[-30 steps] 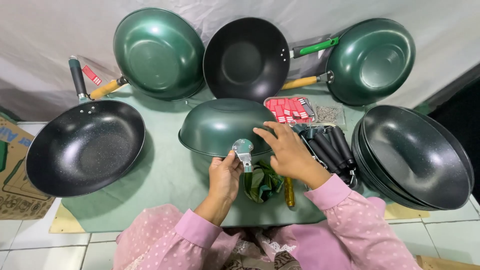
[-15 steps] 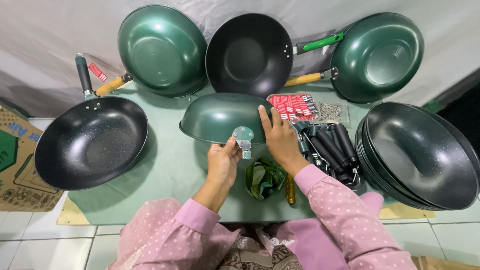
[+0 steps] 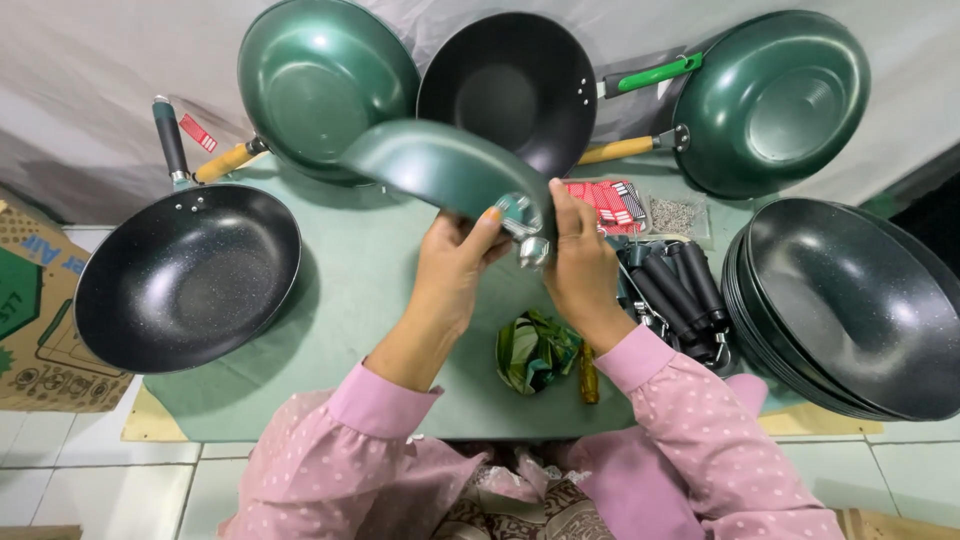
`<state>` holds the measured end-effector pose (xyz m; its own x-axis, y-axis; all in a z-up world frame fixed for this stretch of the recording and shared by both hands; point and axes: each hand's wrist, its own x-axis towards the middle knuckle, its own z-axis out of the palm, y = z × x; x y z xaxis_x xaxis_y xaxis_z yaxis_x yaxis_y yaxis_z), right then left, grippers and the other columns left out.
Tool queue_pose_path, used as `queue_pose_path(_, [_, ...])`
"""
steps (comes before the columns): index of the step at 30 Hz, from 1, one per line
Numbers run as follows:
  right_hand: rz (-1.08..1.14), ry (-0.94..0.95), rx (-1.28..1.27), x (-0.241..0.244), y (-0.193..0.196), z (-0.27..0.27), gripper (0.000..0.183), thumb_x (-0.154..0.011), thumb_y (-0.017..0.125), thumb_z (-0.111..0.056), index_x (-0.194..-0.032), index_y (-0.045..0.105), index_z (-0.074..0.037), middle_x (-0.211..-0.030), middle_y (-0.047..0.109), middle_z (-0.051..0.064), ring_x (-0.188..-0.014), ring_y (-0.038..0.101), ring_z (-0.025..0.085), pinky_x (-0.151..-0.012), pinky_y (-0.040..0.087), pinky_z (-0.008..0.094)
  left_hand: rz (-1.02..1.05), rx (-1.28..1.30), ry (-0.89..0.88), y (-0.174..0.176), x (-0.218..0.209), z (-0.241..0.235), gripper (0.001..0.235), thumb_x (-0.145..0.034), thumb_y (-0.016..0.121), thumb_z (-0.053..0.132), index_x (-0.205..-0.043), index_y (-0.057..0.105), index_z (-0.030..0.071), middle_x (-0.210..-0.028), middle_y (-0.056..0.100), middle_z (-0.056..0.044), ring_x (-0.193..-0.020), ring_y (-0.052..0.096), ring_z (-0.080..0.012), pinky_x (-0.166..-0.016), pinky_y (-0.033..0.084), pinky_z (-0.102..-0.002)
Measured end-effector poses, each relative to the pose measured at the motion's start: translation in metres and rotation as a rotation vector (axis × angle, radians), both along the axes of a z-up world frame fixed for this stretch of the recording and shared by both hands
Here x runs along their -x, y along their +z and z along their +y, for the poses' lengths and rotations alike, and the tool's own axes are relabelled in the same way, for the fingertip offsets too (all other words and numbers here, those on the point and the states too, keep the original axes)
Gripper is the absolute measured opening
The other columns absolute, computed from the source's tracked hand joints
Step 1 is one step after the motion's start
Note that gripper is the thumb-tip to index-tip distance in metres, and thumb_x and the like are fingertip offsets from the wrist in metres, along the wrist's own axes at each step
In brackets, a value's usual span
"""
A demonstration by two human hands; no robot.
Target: Assembling a wok pan by attaching the handle using a screwdriver
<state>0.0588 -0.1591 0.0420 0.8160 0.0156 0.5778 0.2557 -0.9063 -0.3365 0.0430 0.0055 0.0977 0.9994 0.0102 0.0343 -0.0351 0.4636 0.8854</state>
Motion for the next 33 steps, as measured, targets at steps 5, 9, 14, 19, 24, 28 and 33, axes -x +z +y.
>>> queue_pose_path(5, [0.192, -0.045, -0.31, 0.0, -0.011, -0.001, 0.053, -0.086, 0.054, -0.006, -0.135, 0.048, -0.022, -0.114, 0.061, 0.014, -0.092, 0.067, 0.051, -0.079, 0.055, 0.063, -0.124, -0.034, -0.099, -0.021, -0.023, -0.025, 0.033, -0.096, 0.074, 0.023, -0.124, 0.064, 0.009, -0.108, 0.068, -0.003, -0.098, 0.07, -0.0144, -0.084, 0.061, -0.027])
queue_pose_path(9, [0.319, -0.075, -0.409, -0.008, -0.032, 0.006, 0.029, -0.087, 0.056, -0.016, -0.116, 0.058, -0.019, -0.1, 0.068, 0.014, -0.091, 0.068, 0.047, -0.077, 0.055, 0.06, -0.2, -0.308, -0.199, -0.069, -0.036, -0.04, 0.034, -0.098, 0.07, 0.015, -0.132, 0.069, 0.013, -0.115, 0.075, -0.009, -0.109, 0.068, -0.0174, -0.094, 0.058, -0.037])
queue_pose_path(14, [0.44, -0.053, -0.461, 0.011, -0.044, 0.023, 0.026, -0.087, 0.059, -0.018, -0.113, 0.06, -0.014, -0.098, 0.069, 0.015, -0.09, 0.069, 0.045, -0.076, 0.055, 0.059, 0.01, -0.798, -0.277, -0.117, -0.024, -0.026, 0.031, -0.098, 0.065, 0.031, -0.127, 0.074, 0.025, -0.114, 0.078, -0.005, -0.112, 0.073, -0.0235, -0.094, 0.058, -0.04])
queue_pose_path(19, [0.576, -0.024, -0.501, 0.03, -0.058, 0.031, 0.025, -0.087, 0.061, -0.02, -0.11, 0.063, -0.01, -0.096, 0.069, 0.016, -0.088, 0.069, 0.044, -0.075, 0.055, 0.057, 0.086, -1.0, -0.31, -0.184, -0.024, -0.025, 0.031, -0.1, 0.058, 0.04, -0.123, 0.076, 0.03, -0.113, 0.078, -0.001, -0.115, 0.071, -0.0254, -0.098, 0.056, -0.04])
queue_pose_path(24, [0.736, 0.017, -0.574, 0.041, -0.065, 0.037, 0.026, -0.086, 0.065, -0.022, -0.105, 0.066, -0.005, -0.093, 0.07, 0.018, -0.087, 0.07, 0.042, -0.073, 0.055, 0.056, 0.149, -1.136, -0.382, -0.219, -0.021, -0.031, 0.036, -0.104, 0.047, 0.046, -0.119, 0.077, 0.033, -0.111, 0.078, 0.0, -0.114, 0.071, -0.0249, -0.097, 0.056, -0.04])
queue_pose_path(28, [0.824, 0.037, -0.604, 0.044, -0.068, 0.039, 0.027, -0.086, 0.067, -0.024, -0.103, 0.068, -0.002, -0.091, 0.071, 0.019, -0.086, 0.07, 0.041, -0.073, 0.056, 0.055, 0.194, -1.079, -0.472, -0.168, -0.004, -0.025, 0.044, -0.106, 0.042, 0.035, -0.131, 0.072, 0.013, -0.121, 0.074, -0.016, -0.122, 0.066, -0.0367, -0.103, 0.052, -0.048])
queue_pose_path(33, [0.989, 0.071, -0.682, 0.053, -0.073, 0.037, 0.032, -0.086, 0.07, -0.026, -0.099, 0.071, 0.003, -0.088, 0.072, 0.02, -0.084, 0.071, 0.039, -0.071, 0.056, 0.053, 0.193, -1.117, -0.518, -0.183, -0.006, -0.023, 0.044, -0.105, 0.043, 0.034, -0.132, 0.071, 0.012, -0.12, 0.074, -0.016, -0.122, 0.066, -0.0344, -0.103, 0.052, -0.048])
